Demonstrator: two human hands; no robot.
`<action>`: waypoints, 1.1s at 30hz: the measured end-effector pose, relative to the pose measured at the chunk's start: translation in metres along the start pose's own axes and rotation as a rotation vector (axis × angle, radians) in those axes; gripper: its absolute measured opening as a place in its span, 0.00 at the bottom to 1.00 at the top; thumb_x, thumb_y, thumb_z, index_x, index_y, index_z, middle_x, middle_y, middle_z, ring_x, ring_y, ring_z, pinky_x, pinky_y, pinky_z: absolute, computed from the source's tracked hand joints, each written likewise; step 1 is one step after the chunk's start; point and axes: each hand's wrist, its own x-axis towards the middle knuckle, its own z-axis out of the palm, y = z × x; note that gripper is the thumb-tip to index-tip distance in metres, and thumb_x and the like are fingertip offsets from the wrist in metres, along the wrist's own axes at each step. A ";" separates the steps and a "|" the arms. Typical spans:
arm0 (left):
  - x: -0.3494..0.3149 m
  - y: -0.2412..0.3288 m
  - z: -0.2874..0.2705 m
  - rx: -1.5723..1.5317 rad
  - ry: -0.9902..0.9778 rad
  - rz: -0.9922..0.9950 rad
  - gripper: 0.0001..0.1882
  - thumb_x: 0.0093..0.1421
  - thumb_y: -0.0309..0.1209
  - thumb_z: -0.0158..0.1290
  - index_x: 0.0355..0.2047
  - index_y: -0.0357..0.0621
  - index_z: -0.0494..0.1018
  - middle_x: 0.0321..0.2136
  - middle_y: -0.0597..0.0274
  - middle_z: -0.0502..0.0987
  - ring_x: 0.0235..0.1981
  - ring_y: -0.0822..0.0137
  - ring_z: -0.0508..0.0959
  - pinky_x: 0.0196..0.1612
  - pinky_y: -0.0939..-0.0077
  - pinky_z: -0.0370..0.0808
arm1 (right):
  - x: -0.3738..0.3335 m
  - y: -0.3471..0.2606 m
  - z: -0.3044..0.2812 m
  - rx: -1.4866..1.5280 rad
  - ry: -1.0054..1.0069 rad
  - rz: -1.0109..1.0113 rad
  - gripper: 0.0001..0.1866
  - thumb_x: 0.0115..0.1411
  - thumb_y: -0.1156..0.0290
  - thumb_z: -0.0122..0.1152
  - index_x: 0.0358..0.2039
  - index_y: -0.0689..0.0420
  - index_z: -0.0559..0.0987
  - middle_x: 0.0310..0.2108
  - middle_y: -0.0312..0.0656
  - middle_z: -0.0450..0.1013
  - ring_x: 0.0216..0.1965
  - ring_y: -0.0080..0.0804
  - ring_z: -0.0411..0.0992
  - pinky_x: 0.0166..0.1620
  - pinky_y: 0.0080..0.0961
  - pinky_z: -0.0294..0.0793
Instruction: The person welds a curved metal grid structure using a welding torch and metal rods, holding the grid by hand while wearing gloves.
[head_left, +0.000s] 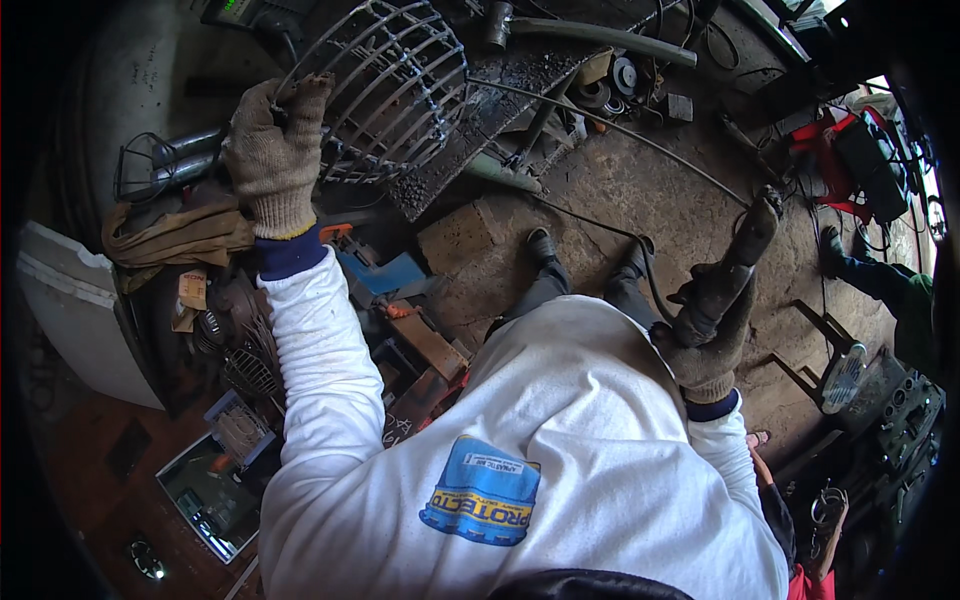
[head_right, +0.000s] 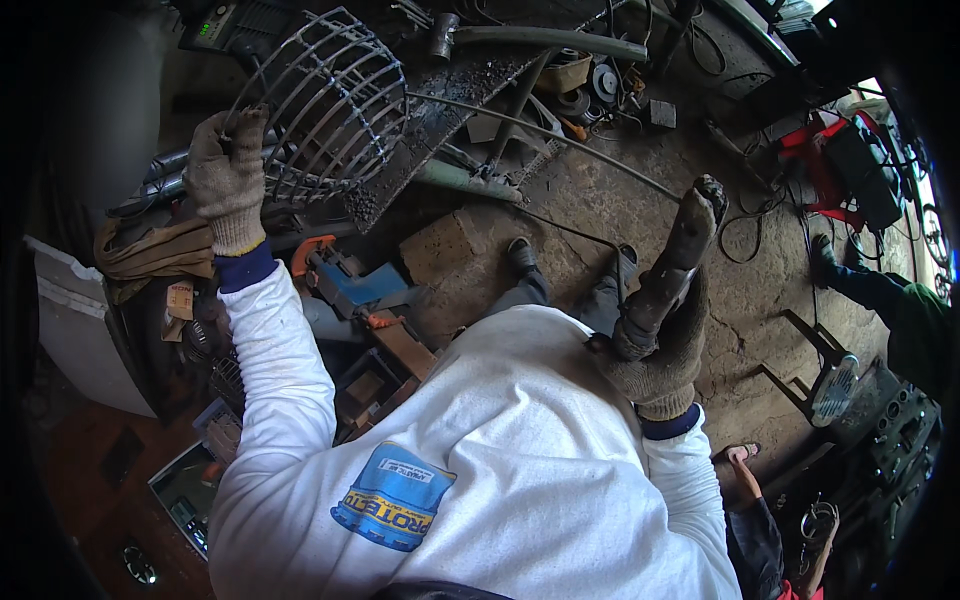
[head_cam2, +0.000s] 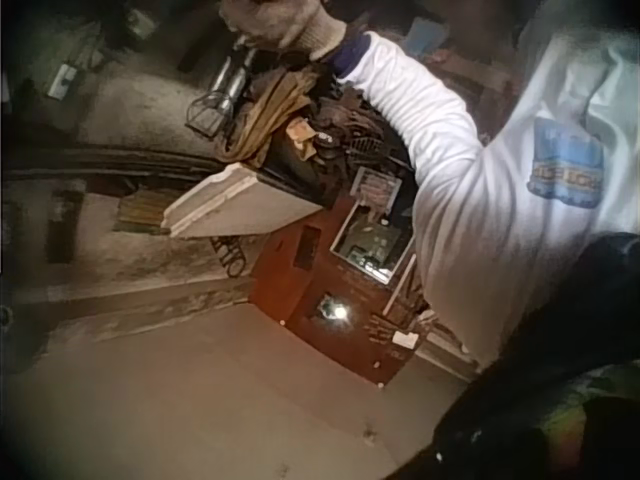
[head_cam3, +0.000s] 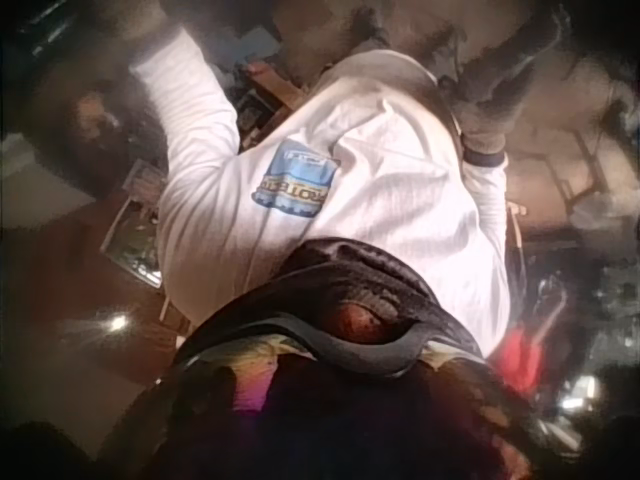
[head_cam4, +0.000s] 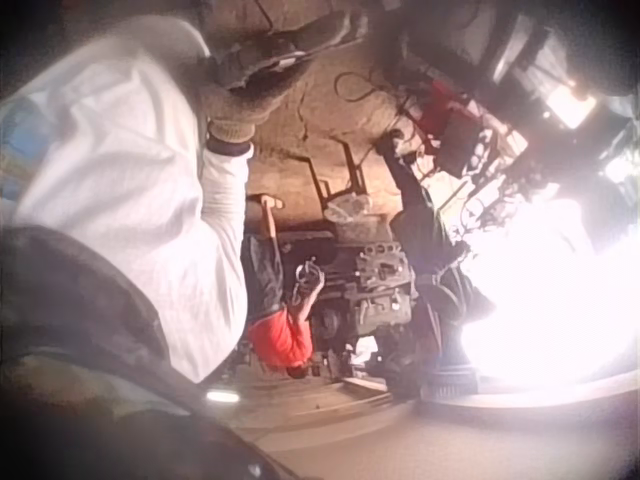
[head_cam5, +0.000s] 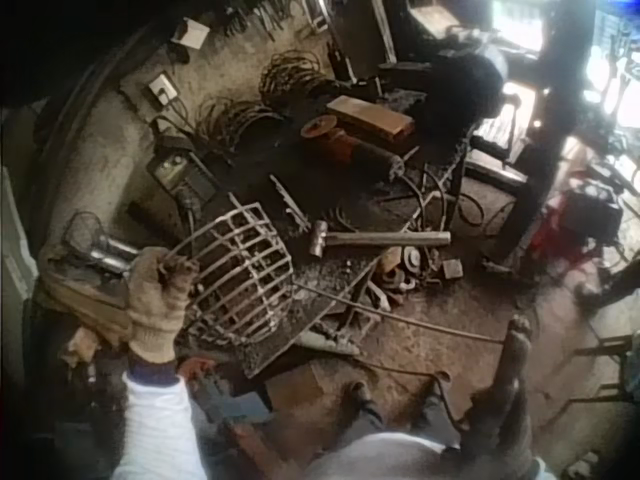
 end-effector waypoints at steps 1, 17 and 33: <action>0.002 0.000 0.001 0.000 -0.003 0.003 0.26 0.54 0.56 0.64 0.37 0.44 0.79 0.29 0.59 0.82 0.32 0.60 0.84 0.36 0.66 0.79 | -0.002 0.001 0.001 0.002 0.002 0.003 0.55 0.40 0.77 0.71 0.69 0.57 0.53 0.53 0.50 0.69 0.45 0.36 0.75 0.44 0.35 0.82; 0.004 -0.174 0.036 -1.302 -0.065 -0.594 0.12 0.64 0.32 0.57 0.43 0.35 0.77 0.36 0.57 0.81 0.37 0.67 0.82 0.45 0.76 0.80 | -0.018 0.031 -0.014 0.216 0.239 0.096 0.53 0.49 0.78 0.65 0.73 0.48 0.47 0.55 0.50 0.68 0.43 0.37 0.75 0.37 0.30 0.81; 0.040 -0.129 0.049 -0.499 -0.470 -0.299 0.15 0.66 0.28 0.52 0.50 0.32 0.74 0.46 0.55 0.80 0.46 0.65 0.80 0.51 0.74 0.77 | -0.006 0.018 -0.010 0.232 0.270 0.022 0.46 0.48 0.75 0.69 0.67 0.55 0.57 0.53 0.48 0.70 0.41 0.34 0.76 0.39 0.31 0.81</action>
